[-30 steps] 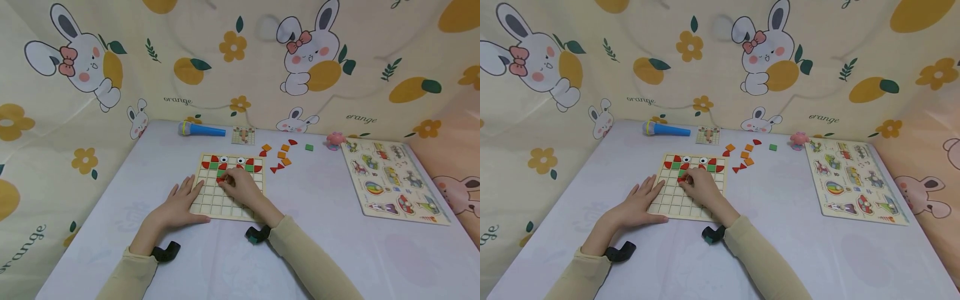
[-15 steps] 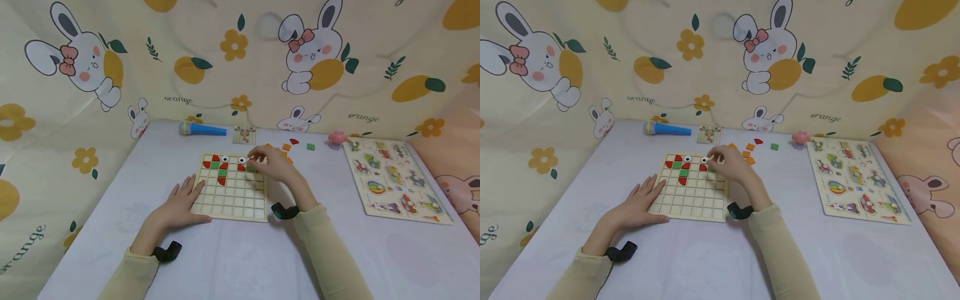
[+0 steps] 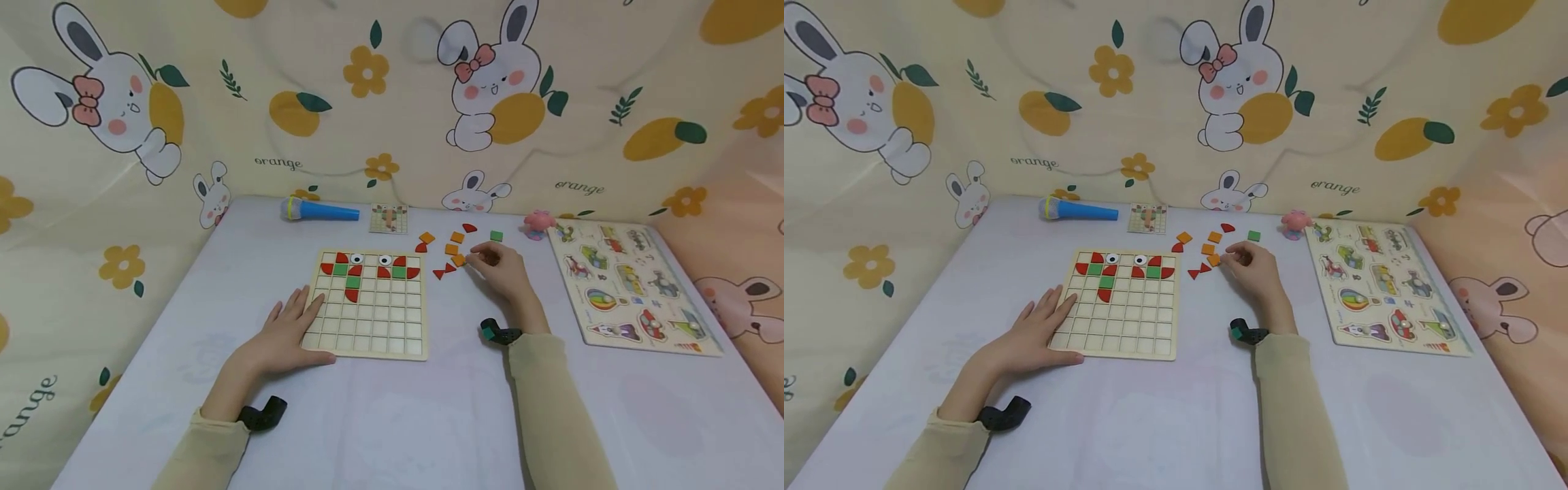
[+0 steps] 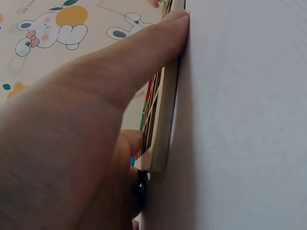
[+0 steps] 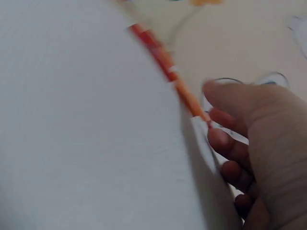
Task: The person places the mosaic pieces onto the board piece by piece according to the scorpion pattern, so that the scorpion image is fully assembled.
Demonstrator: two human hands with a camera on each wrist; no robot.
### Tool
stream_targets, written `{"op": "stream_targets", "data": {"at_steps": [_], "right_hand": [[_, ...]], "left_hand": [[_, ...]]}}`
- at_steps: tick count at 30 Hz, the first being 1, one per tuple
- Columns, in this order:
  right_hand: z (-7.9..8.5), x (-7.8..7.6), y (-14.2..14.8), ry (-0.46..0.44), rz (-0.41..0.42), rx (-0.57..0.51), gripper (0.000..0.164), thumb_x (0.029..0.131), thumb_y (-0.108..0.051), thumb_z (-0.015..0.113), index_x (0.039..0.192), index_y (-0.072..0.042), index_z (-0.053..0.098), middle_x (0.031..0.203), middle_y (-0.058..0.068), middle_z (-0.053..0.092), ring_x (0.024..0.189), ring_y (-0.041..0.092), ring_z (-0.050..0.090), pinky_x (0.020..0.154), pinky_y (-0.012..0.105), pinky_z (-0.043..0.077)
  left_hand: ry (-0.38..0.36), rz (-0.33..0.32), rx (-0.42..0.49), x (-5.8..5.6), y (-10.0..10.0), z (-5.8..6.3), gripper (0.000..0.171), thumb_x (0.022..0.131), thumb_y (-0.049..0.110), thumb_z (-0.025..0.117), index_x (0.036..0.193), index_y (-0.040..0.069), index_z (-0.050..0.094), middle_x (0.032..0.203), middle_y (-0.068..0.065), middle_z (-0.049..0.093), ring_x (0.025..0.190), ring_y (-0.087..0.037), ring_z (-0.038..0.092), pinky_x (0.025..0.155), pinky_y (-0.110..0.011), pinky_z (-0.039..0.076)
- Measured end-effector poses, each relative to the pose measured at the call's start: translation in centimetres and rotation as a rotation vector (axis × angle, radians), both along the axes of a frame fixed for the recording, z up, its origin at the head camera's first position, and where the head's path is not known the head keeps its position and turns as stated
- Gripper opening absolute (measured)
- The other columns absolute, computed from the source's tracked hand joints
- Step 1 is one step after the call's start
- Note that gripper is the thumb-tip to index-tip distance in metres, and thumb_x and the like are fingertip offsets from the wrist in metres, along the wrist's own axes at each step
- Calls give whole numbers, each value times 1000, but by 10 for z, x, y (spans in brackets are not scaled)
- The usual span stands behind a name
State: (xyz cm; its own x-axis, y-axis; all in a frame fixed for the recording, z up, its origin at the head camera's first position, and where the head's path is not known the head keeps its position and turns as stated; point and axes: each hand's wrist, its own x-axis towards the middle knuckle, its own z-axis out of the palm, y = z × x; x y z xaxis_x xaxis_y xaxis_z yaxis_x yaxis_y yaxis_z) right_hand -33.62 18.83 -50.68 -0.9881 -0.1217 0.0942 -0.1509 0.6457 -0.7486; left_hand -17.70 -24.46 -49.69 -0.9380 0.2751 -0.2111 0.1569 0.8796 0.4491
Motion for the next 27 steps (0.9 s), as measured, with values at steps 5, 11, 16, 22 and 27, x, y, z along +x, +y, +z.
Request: {"op": "stream_targets", "data": {"at_steps": [5,11,16,22,27], "right_hand": [[-3,-2,-10,7,92,118,41,98,-32,75,129,-6,72,118,16,65,108,31,53,97,46,46],[-2,-2,-12,14,99,225,40,102,-28,70,137,-8,70,117,18,64,109,34,52,97,51,44],[-2,-1,-16,22,90,286,40,104,-29,64,141,-12,67,114,18,60,111,37,48,98,59,37],[-6,1,-18,61,54,257,35,105,-29,67,134,-8,70,109,16,61,106,34,49,95,53,36],[-8,2,-22,97,24,227,34,104,-28,70,130,-6,73,101,13,61,97,30,49,86,44,35]], "left_hand": [[4,-4,14,1,-2,-1,119,84,67,78,170,8,20,177,-23,1,164,-44,0,129,-66,1],[3,-8,11,0,0,0,120,83,69,77,170,8,21,177,-24,2,164,-44,1,129,-66,1],[1,-6,3,1,1,2,119,84,69,76,171,10,19,178,-21,1,165,-41,-1,130,-64,0],[-2,-10,18,1,0,3,120,84,68,77,170,9,20,177,-22,2,164,-41,0,130,-64,0],[-3,-7,8,1,-2,1,120,84,68,77,170,9,19,178,-22,1,165,-41,0,130,-64,0]]}}
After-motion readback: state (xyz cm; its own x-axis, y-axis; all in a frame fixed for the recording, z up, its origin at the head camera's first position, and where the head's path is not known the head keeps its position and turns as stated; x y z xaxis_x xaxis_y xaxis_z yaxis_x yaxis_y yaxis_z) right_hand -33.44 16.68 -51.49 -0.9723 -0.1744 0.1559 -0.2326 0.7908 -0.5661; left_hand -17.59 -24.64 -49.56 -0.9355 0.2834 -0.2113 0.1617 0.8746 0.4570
